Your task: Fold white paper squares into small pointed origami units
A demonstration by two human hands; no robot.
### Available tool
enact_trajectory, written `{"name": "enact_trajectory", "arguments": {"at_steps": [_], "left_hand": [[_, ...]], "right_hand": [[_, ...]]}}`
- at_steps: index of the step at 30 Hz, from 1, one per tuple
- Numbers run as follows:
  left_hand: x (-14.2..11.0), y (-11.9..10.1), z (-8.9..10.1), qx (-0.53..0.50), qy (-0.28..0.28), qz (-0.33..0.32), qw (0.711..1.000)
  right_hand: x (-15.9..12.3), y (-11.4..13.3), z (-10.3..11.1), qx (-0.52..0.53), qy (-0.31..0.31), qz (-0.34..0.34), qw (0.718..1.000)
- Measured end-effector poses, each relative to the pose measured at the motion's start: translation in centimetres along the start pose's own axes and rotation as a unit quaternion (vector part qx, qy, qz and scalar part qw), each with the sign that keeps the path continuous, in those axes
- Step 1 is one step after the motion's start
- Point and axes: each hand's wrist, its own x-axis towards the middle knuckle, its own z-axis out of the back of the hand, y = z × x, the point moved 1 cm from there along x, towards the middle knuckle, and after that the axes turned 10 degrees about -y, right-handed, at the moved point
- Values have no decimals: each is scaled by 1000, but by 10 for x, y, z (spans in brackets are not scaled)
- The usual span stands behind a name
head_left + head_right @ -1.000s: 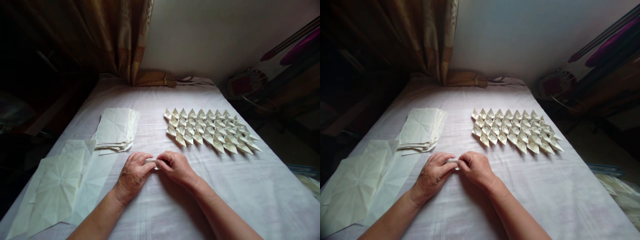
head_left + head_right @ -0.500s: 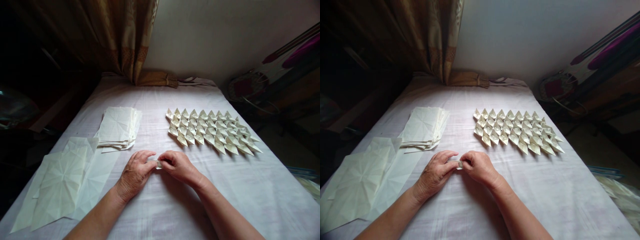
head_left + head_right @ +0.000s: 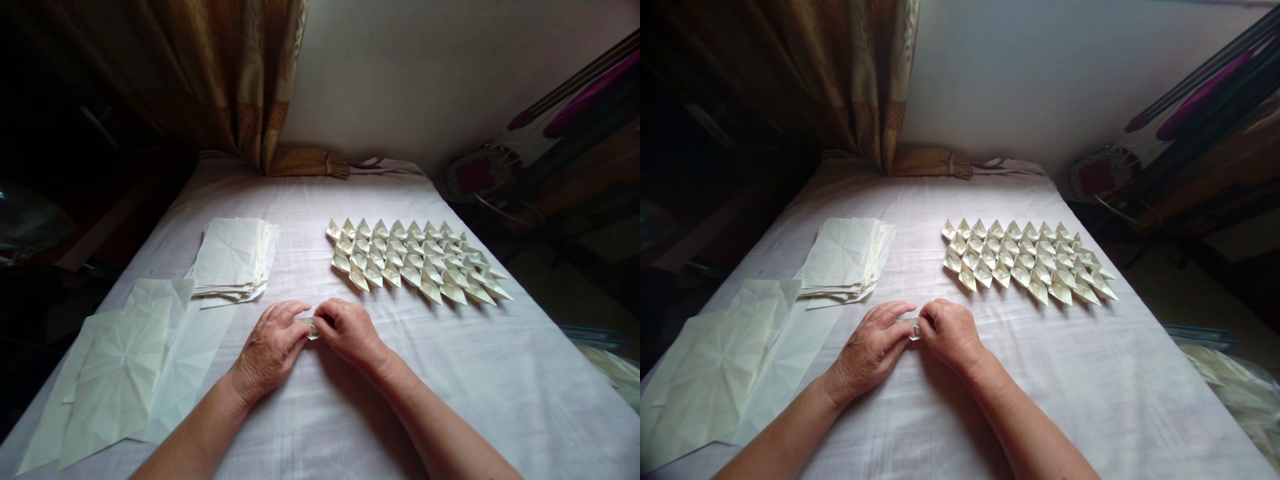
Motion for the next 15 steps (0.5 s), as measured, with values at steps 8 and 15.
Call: {"name": "enact_trajectory", "arguments": {"at_steps": [8, 15], "left_hand": [[-1, 0, 0, -12, 15, 15, 1000], [-2, 2, 1, -21, 8, 12, 1000]], "right_hand": [[-6, -6, 1, 78, -38, 4, 996], [-32, -17, 16, 115, 12, 74, 991]]}}
